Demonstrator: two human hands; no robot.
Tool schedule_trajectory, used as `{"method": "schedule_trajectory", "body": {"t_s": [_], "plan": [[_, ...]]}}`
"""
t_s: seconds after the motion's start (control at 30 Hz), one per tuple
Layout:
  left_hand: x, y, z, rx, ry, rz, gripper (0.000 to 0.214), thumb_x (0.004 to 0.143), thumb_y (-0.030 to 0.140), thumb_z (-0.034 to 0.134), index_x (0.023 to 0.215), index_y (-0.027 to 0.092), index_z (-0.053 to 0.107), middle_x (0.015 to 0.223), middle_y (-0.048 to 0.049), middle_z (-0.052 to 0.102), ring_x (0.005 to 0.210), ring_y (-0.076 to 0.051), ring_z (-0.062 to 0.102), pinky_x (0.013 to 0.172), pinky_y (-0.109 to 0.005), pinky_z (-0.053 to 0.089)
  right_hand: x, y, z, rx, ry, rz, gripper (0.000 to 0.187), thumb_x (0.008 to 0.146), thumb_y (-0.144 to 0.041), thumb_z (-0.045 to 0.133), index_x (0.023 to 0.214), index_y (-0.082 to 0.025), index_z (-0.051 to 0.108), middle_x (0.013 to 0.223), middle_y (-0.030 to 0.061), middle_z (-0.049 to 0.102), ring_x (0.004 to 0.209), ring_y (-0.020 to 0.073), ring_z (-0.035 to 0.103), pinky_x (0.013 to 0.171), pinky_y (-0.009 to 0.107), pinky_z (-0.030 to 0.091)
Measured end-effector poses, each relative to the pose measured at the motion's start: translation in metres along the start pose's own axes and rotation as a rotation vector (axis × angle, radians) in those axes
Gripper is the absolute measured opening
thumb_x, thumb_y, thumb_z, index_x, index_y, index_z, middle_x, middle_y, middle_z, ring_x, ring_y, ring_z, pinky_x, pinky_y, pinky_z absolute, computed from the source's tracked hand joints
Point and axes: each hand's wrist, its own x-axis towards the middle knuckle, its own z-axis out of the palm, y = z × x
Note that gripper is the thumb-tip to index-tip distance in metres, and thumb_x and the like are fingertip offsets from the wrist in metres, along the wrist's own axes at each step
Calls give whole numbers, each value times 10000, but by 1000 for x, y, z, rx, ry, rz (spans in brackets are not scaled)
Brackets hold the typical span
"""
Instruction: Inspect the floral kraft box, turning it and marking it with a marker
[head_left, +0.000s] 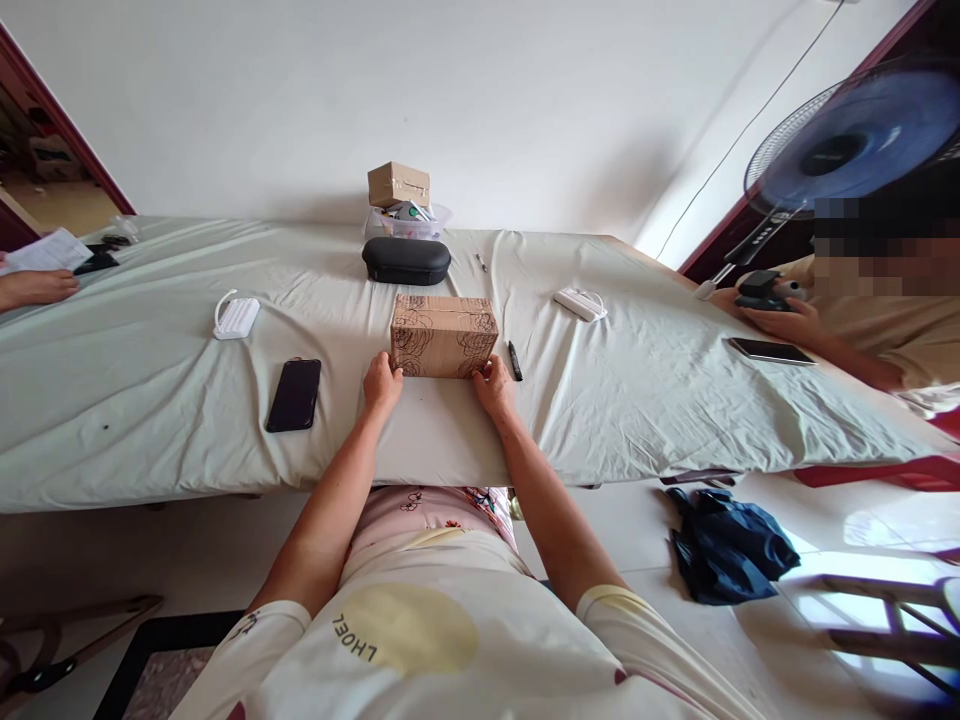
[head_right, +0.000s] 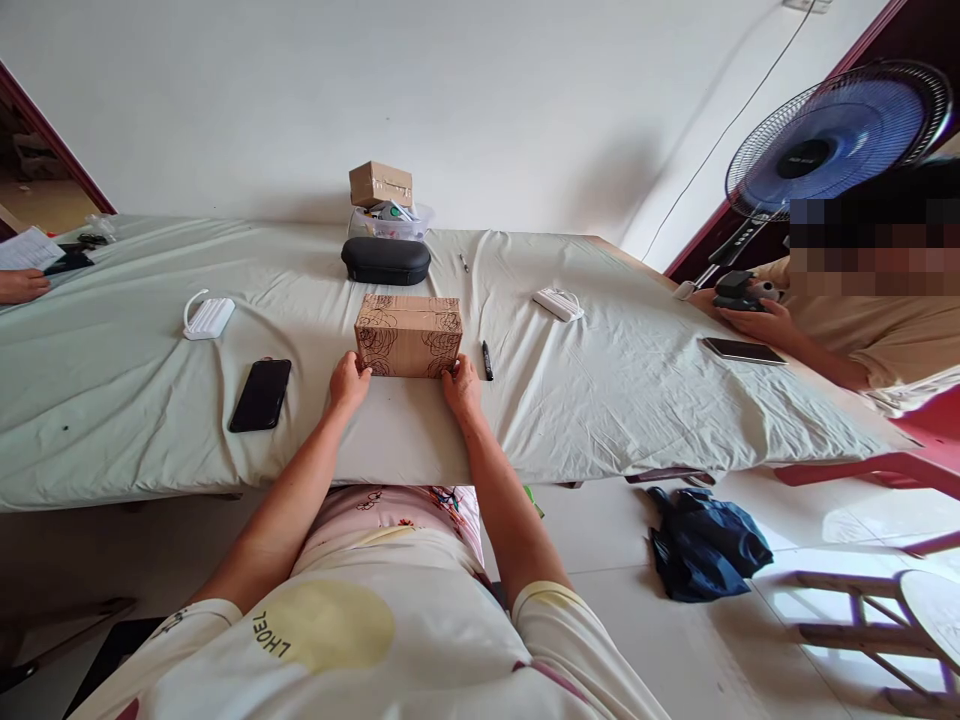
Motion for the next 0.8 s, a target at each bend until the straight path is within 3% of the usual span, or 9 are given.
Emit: {"method": "schedule_trajectory", "body": {"t_s": [0.2,0.43,0.57,0.8], "plan": [[-1,5,-4,29,-11,-22,135,867,164,658,961,214,576,1041,-104,707,1034,-287,695,931,-432,552,0,4,1,13,15,-26,455,751,-233,556,1204,-196,569,954,82,661,917,256,611,887,433,522],[-1,11,-9,-19,-2,-32,136,860,166,674,907,220,558,991,-90,684,1021,-277,677,941,-422,524,2,9,6,80,93,-65,429,749,-218,581,1178,-208,598,924,61,652,810,218,617,851,429,544],[-1,12,-9,-58,58,-11,146,846,161,673,903,223,555,965,-69,682,984,-259,672,924,-406,518,4,12,9,128,166,-119,407,764,-232,583,1170,-219,607,873,35,648,800,209,615,839,419,552],[0,12,-5,-237,208,90,257,827,169,680,1060,231,589,940,-24,688,805,-187,656,835,-334,531,6,7,5,251,247,-144,428,830,-306,604,1250,-225,592,889,14,642,793,189,627,856,406,554]]}}
